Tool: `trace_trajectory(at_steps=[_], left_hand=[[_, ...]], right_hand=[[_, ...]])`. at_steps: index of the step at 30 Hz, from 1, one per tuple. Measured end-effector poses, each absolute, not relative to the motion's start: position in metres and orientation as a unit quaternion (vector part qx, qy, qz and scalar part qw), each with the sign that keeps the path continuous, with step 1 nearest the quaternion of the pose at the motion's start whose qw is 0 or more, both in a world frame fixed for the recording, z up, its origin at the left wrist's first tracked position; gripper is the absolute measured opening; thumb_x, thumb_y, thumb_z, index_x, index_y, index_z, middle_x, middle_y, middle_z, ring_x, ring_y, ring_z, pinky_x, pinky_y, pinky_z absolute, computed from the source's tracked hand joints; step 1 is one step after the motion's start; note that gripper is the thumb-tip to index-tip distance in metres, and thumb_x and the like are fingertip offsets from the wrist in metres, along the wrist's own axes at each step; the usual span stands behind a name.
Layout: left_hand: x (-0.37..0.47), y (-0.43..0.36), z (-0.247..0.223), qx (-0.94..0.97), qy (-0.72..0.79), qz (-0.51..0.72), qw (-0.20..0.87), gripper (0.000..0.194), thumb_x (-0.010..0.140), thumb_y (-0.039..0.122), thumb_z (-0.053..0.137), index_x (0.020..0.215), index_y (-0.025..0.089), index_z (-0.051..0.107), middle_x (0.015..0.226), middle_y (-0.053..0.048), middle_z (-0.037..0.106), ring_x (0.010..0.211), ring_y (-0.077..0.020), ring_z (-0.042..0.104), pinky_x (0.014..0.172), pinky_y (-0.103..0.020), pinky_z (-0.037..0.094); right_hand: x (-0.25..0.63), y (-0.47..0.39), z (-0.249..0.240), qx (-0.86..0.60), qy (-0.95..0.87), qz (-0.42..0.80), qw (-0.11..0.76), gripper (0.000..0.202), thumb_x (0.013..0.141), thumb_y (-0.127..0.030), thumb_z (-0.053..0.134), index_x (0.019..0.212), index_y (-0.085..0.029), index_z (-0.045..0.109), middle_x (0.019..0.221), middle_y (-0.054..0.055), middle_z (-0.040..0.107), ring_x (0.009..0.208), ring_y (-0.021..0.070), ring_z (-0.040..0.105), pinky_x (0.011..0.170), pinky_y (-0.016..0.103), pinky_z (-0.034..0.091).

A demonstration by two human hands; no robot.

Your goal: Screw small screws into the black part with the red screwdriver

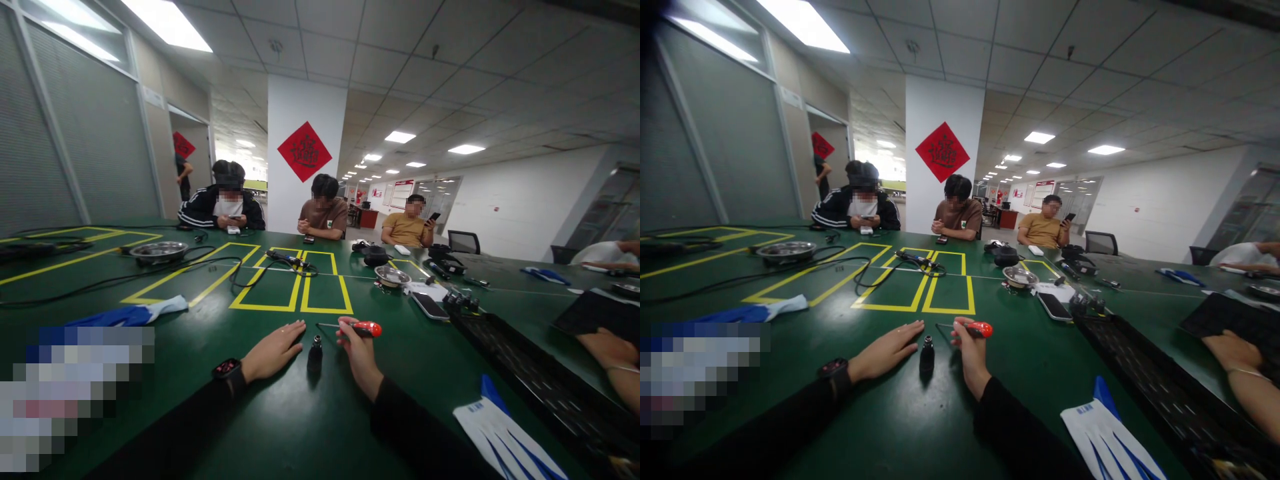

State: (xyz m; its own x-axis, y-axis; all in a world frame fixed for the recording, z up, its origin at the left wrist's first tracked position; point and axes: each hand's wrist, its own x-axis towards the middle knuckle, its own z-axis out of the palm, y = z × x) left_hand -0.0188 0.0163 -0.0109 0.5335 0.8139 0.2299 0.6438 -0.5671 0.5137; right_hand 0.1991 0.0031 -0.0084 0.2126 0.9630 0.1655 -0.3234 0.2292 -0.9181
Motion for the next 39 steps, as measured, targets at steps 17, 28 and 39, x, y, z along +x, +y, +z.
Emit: trace_trajectory(at_steps=[17,28,39], left_hand=[[-0.045,0.054,-0.004,0.752,0.440,0.331,0.362,0.057,0.084,0.057,0.032,0.121,0.020,0.055,0.132,-0.004,0.049,0.123,-0.0239,0.043,0.108,-0.037,0.025],[-0.027,0.046,0.000,0.806,0.368,0.315,0.341,0.051,0.088,0.051,0.030,0.108,0.019,0.064,0.119,-0.003,0.061,0.113,-0.0208,0.052,0.104,-0.034,0.033],[-0.028,0.047,-0.003,0.766,0.405,0.366,0.340,0.064,0.089,0.050,0.021,0.083,0.015,0.073,0.096,-0.007,0.071,0.100,-0.0222,0.062,0.100,-0.033,0.036]], right_hand=[[0.198,0.000,-0.007,-0.377,-0.466,0.486,0.636,0.028,0.067,-0.037,0.067,0.087,-0.017,0.063,0.091,0.006,0.064,0.074,0.0154,0.061,0.056,0.024,0.049],[0.197,-0.006,-0.003,-0.368,-0.487,0.495,0.618,0.033,0.065,-0.037,0.070,0.087,-0.014,0.062,0.091,0.009,0.066,0.079,0.0201,0.064,0.065,0.030,0.053],[0.197,-0.007,-0.003,-0.362,-0.501,0.510,0.598,0.030,0.066,-0.036,0.069,0.085,-0.014,0.063,0.086,0.008,0.068,0.078,0.0203,0.066,0.066,0.030,0.053]])
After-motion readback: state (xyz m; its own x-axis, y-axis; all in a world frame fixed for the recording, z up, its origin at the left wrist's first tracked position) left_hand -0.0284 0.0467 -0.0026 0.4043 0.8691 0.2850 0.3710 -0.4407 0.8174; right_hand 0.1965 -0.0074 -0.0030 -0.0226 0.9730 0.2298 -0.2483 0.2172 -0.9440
